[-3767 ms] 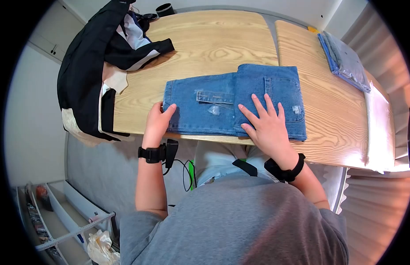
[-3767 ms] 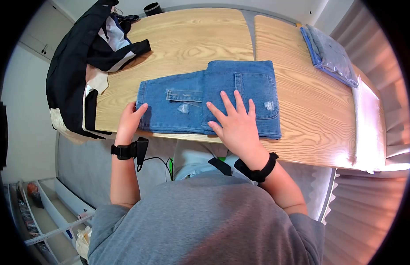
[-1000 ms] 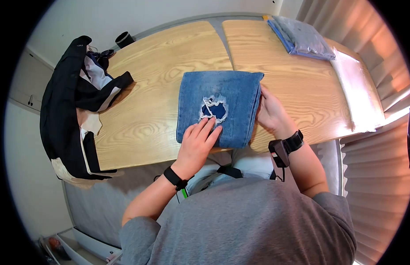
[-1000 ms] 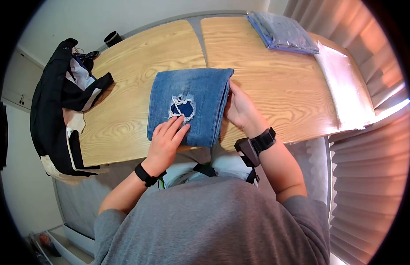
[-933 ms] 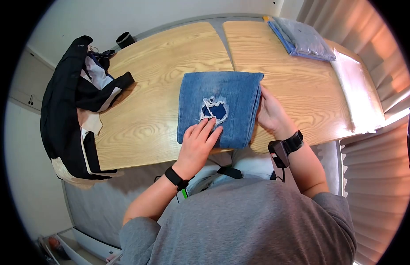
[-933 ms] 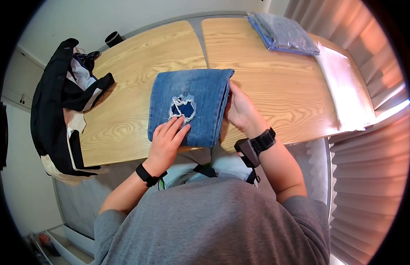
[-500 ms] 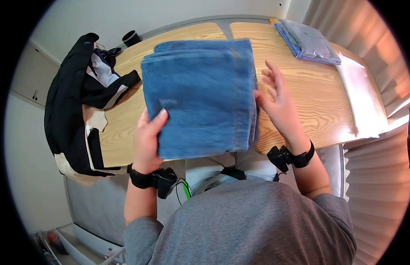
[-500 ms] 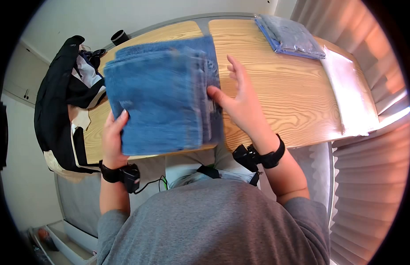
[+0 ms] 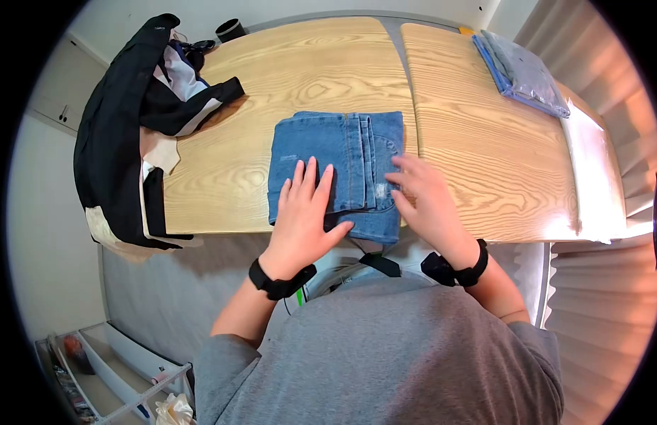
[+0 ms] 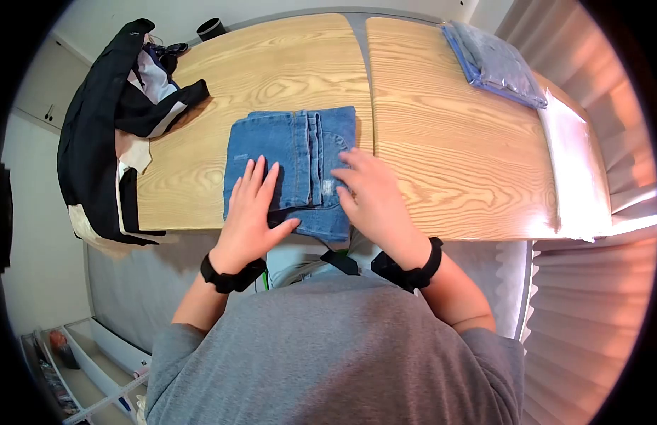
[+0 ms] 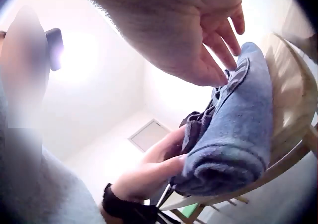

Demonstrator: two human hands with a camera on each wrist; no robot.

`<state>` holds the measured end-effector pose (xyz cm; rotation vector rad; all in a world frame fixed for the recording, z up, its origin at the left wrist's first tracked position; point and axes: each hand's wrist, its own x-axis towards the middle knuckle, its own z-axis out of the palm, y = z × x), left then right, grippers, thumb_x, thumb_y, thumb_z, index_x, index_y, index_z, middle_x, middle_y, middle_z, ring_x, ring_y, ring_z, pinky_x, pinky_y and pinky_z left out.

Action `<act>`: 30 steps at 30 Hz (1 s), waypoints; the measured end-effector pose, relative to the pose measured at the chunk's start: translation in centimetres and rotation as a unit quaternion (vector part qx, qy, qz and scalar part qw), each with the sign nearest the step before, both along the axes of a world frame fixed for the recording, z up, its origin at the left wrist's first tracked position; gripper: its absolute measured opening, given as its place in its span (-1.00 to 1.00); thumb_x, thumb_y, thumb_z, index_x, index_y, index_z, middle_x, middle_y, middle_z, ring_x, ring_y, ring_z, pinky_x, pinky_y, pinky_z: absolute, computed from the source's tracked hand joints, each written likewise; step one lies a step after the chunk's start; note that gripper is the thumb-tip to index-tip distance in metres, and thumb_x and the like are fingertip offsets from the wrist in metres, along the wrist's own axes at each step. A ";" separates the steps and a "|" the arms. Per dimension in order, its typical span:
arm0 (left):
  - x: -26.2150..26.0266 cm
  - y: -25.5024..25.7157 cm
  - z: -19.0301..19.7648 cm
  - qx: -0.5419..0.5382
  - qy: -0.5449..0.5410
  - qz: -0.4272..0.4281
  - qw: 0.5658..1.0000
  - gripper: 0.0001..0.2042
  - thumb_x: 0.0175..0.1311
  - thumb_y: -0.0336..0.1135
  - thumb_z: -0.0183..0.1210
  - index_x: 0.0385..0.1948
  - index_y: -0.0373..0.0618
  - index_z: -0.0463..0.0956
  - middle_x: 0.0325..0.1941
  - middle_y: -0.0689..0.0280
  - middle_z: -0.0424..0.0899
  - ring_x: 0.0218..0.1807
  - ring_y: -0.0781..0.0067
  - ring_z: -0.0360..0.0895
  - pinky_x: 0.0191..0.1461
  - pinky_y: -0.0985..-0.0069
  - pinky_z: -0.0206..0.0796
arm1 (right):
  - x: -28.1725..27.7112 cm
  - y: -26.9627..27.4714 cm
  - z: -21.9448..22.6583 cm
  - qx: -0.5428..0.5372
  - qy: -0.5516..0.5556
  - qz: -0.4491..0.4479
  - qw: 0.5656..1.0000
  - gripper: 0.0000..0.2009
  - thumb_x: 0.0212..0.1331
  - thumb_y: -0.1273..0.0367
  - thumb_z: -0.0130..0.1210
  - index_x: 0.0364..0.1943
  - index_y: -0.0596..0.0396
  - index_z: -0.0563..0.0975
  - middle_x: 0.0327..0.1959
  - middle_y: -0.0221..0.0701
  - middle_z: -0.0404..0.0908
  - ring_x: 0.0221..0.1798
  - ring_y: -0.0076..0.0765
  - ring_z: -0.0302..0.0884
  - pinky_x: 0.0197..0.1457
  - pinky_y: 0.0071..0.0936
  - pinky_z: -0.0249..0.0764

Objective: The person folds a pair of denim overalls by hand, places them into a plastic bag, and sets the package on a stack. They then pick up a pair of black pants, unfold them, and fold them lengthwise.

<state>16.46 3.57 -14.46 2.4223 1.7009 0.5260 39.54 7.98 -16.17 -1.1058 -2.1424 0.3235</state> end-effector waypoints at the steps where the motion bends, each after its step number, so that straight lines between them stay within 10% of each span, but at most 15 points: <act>1: 0.3 0.1 -0.5 0.007 0.001 0.017 1.000 -0.17 -0.06 -0.07 0.30 0.28 -0.19 0.12 0.36 -0.14 0.08 0.41 -0.16 -0.04 0.37 0.00 -0.10 | -0.2 -0.1 0.1 -0.049 -0.003 0.023 0.999 -0.64 0.00 0.44 0.16 -0.03 0.11 0.49 0.14 -0.12 0.41 0.23 0.02 0.31 0.27 -0.19 0.24; 11: -0.7 1.7 -2.1 0.036 -0.057 0.034 0.997 -0.48 0.06 -0.50 0.09 0.17 -0.17 0.28 0.22 -0.02 0.36 0.27 -0.04 0.28 0.26 0.13 0.15 | -0.6 0.2 5.6 -0.190 -0.056 0.161 0.967 -0.65 0.02 0.42 0.15 -0.05 0.16 0.49 -0.01 -0.17 0.53 0.07 -0.01 0.45 0.13 -0.22 0.38; 18: -7.3 1.2 1.6 0.050 -0.618 0.139 0.772 -0.68 0.39 -0.32 -0.04 0.08 -0.32 0.37 0.10 0.26 0.50 0.10 0.43 0.42 0.20 0.50 0.19 | -5.7 4.6 10.2 0.047 -0.152 0.349 0.924 -0.64 -0.12 0.47 0.20 -0.12 0.16 0.52 -0.11 -0.23 0.56 0.00 -0.06 0.48 0.09 -0.24 0.39; 30: -11.0 0.9 -2.2 0.067 -0.682 0.163 0.710 -0.64 0.36 -0.38 -0.02 0.15 -0.27 0.31 0.17 0.29 0.43 0.16 0.47 0.35 0.25 0.50 0.13 | -16.8 8.4 5.6 0.040 -0.423 0.351 0.834 -0.50 -0.11 0.50 0.07 0.06 -0.07 0.45 0.18 -0.25 0.36 0.39 -0.12 0.08 0.41 0.09 -0.11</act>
